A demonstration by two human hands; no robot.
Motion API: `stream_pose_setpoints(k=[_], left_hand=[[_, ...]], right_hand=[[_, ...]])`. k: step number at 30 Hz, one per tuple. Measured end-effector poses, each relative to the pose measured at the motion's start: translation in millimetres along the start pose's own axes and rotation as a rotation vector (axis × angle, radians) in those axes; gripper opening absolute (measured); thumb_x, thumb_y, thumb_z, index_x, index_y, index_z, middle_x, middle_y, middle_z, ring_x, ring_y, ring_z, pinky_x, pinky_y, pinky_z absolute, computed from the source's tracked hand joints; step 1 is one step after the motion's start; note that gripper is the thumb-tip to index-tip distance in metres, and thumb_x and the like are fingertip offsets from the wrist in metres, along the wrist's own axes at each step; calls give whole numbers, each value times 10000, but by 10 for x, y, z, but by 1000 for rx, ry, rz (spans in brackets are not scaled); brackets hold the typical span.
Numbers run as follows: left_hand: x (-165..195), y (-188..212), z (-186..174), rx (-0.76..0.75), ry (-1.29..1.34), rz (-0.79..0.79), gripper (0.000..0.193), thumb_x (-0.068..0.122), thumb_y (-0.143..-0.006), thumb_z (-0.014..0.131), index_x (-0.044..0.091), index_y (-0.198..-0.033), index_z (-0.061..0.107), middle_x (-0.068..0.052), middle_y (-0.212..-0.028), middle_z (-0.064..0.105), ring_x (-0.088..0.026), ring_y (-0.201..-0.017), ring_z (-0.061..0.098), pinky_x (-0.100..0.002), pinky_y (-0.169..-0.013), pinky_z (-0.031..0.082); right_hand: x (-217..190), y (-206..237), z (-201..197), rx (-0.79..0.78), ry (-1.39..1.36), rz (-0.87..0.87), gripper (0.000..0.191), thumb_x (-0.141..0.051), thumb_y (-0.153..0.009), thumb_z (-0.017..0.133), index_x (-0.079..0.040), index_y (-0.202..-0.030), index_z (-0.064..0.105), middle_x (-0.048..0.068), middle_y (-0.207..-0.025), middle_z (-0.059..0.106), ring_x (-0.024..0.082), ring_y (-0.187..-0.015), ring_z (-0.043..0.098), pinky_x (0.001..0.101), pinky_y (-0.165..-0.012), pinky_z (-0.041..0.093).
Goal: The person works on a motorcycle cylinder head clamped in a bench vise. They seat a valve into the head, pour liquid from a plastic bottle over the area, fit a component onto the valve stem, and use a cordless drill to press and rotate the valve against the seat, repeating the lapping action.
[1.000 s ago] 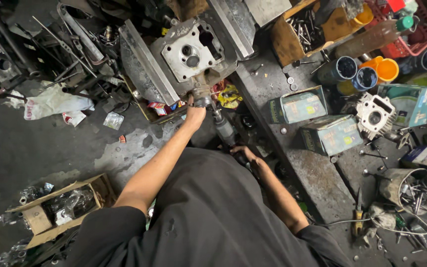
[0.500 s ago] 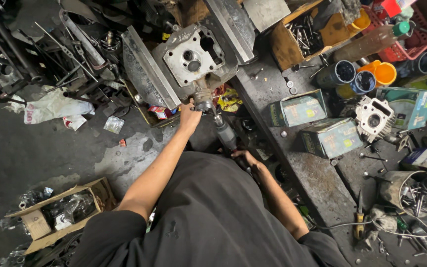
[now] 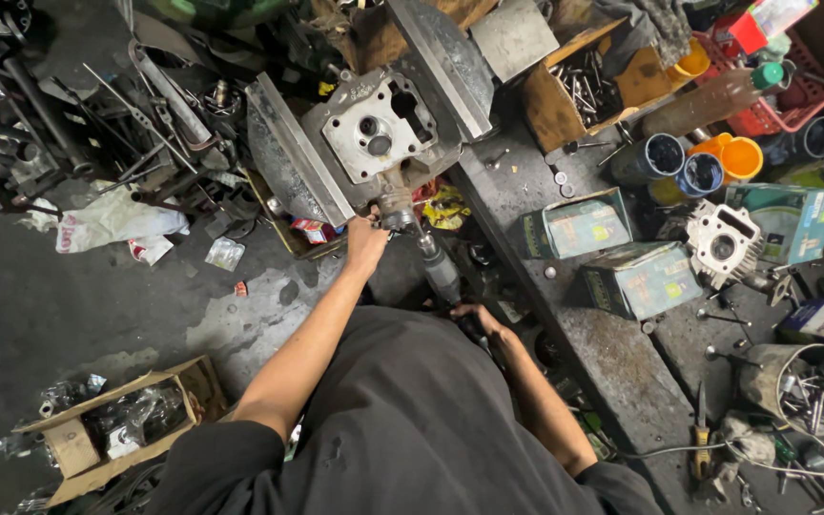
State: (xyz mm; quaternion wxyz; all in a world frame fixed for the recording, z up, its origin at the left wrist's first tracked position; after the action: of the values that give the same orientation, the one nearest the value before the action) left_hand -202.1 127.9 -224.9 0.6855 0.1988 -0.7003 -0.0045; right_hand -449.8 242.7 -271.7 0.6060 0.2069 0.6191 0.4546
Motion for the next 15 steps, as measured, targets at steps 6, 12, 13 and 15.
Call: stream_pose_setpoints(k=[6,12,13,15], left_hand=[[90,5,-1,-10,109,68,122,107,-878,722,20,-891,637,16,-828,639,-68,-702,528,-275,-590,425],[157,17,-8,-70,22,10,185,182,-942,707,7,-888,679,8,-804,653,-70,-736,537,-283,-662,445],[188,20,-13,-73,54,38,165,183,-926,699,22,-904,673,17,-820,656,-64,-746,550,-282,-667,455],[214,18,-19,-79,29,19,187,205,-922,698,19,-909,673,4,-829,669,-71,-759,567,-288,-684,470]], right_hand=[[31,17,-20,22,-46,102,360,-304,-740,720,-84,-1024,738,27,-833,681,170,-724,609,317,-680,447],[-56,68,11,-16,-82,21,362,-280,-743,716,-68,-1035,741,26,-918,725,153,-829,665,286,-779,492],[-52,77,13,5,-91,54,358,-281,-742,717,-72,-1032,737,27,-903,714,162,-810,651,299,-761,485],[-64,92,31,26,-94,67,349,-276,-741,724,-74,-1025,728,25,-884,693,171,-788,628,318,-741,469]])
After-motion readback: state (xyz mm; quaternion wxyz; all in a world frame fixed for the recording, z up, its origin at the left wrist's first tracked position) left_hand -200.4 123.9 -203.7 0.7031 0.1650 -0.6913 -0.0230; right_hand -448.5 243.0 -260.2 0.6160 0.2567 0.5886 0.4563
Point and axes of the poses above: each hand's wrist, its own y-axis away from the middle knuckle, its own z-axis out of the palm, x = y × z, the point moved 4 cm from there along -y, towards the middle knuckle
